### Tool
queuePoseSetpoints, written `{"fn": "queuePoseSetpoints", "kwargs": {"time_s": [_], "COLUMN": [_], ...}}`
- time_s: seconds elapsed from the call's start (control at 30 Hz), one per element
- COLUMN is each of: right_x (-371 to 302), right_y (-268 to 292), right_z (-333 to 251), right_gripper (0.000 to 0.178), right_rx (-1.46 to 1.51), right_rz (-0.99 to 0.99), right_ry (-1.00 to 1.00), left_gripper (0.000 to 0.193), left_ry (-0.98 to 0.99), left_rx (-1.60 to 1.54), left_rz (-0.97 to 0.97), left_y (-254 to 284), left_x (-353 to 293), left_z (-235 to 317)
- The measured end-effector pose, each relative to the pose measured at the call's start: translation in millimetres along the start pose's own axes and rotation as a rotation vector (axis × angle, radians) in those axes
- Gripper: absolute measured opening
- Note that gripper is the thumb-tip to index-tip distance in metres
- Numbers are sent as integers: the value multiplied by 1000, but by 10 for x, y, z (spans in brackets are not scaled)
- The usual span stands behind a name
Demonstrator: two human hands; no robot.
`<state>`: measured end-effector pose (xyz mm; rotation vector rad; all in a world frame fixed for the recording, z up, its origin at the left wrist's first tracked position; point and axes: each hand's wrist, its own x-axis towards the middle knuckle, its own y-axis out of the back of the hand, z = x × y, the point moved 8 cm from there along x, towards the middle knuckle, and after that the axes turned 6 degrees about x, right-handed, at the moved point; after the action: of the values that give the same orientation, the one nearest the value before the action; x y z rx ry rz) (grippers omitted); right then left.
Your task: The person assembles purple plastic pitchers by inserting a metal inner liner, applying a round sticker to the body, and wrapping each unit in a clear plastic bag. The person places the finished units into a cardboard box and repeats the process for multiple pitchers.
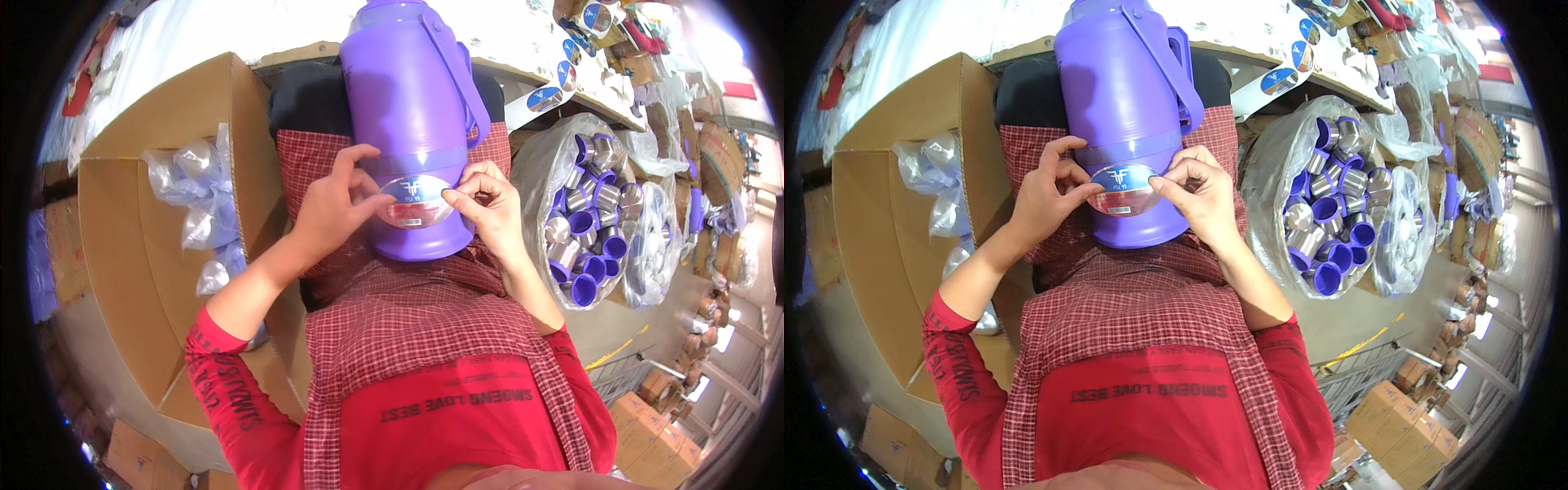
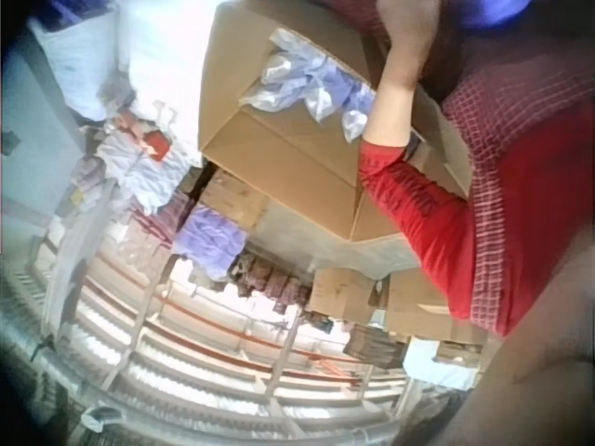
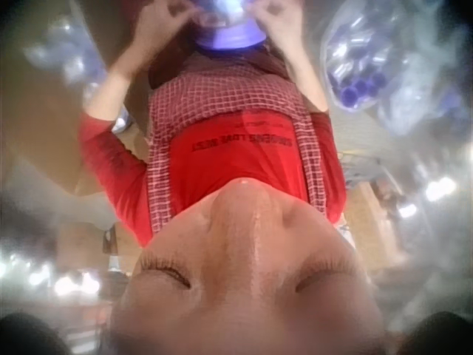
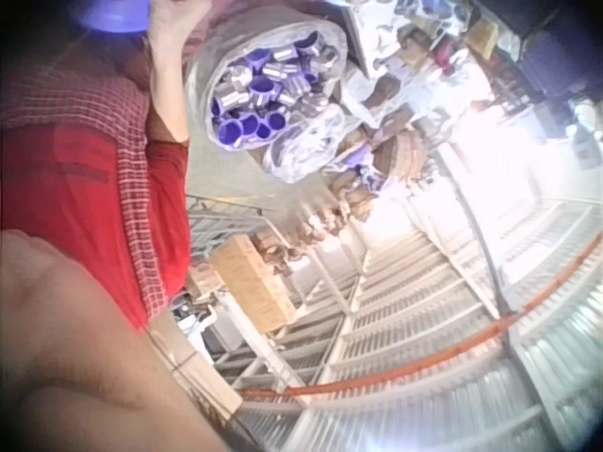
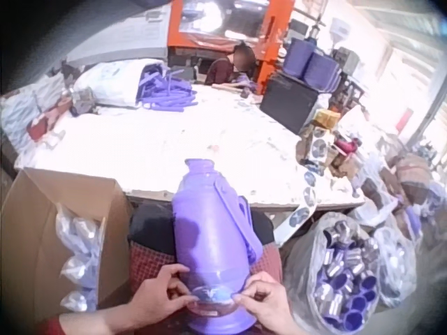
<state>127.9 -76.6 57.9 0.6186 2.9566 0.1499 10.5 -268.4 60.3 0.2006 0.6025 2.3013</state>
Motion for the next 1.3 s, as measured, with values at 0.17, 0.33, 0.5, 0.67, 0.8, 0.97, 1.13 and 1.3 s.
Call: {"fn": "queuePoseSetpoints", "kwargs": {"time_s": [0.17,0.33,0.5,0.67,0.8,0.97,1.13,1.3], "right_x": [127,-134,-252,-590,-1510,-1592,-128,1780], "right_y": [173,-414,-210,2299,3420,3389,3232,1422], "right_z": [-362,-1051,-327,565,1305,1846,232,-892], "right_gripper": [29,63,72,46,71,91,81,107], "right_rx": [-456,-595,-770,-682,-1144,-1019,-469,-17], "right_rz": [145,-98,-400,409,495,67,574,293], "right_ry": [203,843,726,120,-397,-584,-31,546], "left_gripper": [50,43,68,53,64,58,65,90], "left_ry": [-168,-181,-90,254,-76,313,-5,-4], "left_rx": [405,356,264,128,-887,-719,-568,-539], "left_rz": [48,308,385,-91,-241,-71,-159,-154], "left_y": [294,896,944,629,617,498,337,241], "left_x": [54,756,2443,2684,2283,2185,2246,2254], "left_z": [75,204,190,-260,-67,-441,174,531]}}
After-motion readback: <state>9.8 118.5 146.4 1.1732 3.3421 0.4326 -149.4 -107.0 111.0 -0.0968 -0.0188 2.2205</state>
